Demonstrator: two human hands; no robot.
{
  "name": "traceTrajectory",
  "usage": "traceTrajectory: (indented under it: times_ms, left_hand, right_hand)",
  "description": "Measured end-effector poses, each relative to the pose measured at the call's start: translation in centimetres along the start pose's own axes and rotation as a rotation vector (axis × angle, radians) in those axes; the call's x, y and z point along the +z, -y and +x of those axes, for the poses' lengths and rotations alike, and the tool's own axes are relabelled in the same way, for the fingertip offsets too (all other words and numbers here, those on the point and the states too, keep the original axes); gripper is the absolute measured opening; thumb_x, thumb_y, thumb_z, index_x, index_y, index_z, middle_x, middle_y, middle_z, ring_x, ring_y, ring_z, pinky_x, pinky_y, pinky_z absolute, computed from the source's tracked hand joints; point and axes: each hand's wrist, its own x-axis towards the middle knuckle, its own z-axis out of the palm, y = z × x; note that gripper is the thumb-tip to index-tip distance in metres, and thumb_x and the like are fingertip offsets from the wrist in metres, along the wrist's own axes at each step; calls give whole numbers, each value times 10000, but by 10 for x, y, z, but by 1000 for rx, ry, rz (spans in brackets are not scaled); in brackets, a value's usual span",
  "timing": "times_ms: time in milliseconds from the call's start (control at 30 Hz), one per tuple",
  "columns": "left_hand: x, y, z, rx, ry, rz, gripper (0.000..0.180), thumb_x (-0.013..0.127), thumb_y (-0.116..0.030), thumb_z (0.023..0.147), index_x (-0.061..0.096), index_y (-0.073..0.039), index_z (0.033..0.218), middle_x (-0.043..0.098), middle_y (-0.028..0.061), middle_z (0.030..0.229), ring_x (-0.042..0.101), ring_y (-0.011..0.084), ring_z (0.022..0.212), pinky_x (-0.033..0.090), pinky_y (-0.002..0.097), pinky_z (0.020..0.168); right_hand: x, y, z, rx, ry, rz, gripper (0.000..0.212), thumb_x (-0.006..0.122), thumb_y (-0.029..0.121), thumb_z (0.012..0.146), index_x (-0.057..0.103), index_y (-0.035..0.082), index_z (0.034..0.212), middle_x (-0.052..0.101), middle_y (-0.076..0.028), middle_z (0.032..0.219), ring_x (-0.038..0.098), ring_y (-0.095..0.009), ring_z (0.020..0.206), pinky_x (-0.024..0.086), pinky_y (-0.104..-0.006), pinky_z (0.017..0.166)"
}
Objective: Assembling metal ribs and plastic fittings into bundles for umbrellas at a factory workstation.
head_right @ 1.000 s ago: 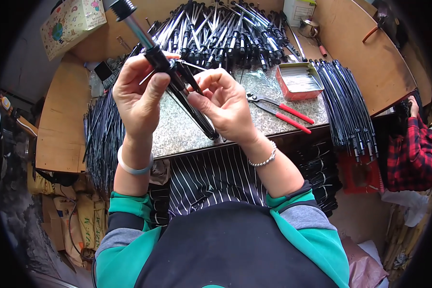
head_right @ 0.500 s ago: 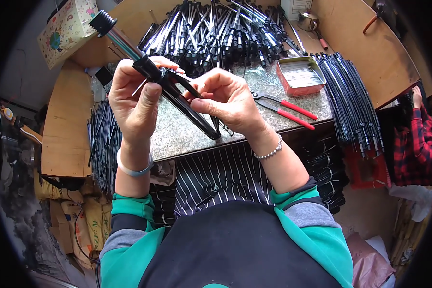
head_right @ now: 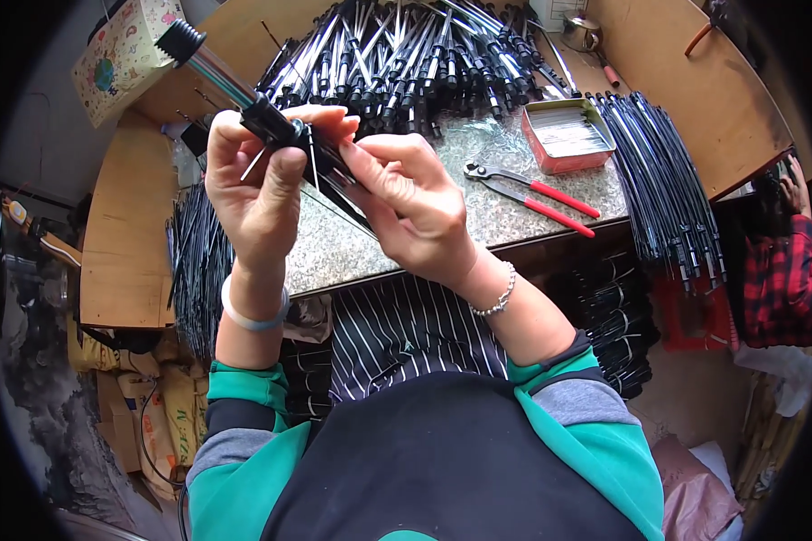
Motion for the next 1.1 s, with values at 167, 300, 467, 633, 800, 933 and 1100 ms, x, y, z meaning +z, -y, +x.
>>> traceTrajectory:
  times_ms: [167,300,467,633,800,933,1100]
  left_hand:
    - [-1,-2,-1,-12,0,-6,220,557,-13,845,373,-33,964,608,232,972,614,296,928,503,386,819]
    - [-5,-2,-4,2,16,58,236,568,1,835,378,-34,970,616,211,956,622,275,906,515,365,801]
    - [-1,-2,-6,41,-18,67,265,572,58,811,383,-27,975,615,209,945,627,257,887,527,341,782]
    - [3,3,-10,180,-92,265,306,614,127,746,414,20,950,611,213,941,630,261,883,535,349,786]
    - [5,13,-12,241,-160,318,363,668,95,716,456,63,1008,611,208,935,629,230,884,541,325,767]
    - [19,7,-11,202,-277,433,320,665,86,725,477,71,983,622,168,922,624,191,878,523,274,766]
    - [27,-8,-9,340,-150,557,439,589,-12,818,380,56,1198,440,257,1227,478,273,1135,453,349,918]
  right_hand:
    - [1,-3,0,24,-14,10,398,624,-87,741,578,4,1126,556,-126,1001,557,-197,880,458,-280,765]
    - [3,-1,-1,-17,-28,-35,396,621,-90,740,585,8,1122,560,-116,980,552,-185,850,458,-271,734]
    - [1,-1,0,-109,-5,-135,419,611,-95,733,575,3,1139,562,-117,986,553,-195,851,458,-270,720]
    - [7,0,-1,-171,-6,-260,441,597,-79,736,542,-17,1169,555,-152,1027,562,-254,893,468,-322,761]
    - [20,-3,-6,-187,-17,-364,538,553,-60,784,379,-45,1293,531,-216,1059,566,-330,912,482,-376,771]
    - [26,0,-4,-170,-91,-425,552,584,-17,769,387,-51,1283,573,-190,1022,600,-321,859,507,-359,693]
    - [8,1,-5,266,22,112,474,473,-5,876,310,-68,1316,601,-178,1015,618,-227,880,507,-315,765]
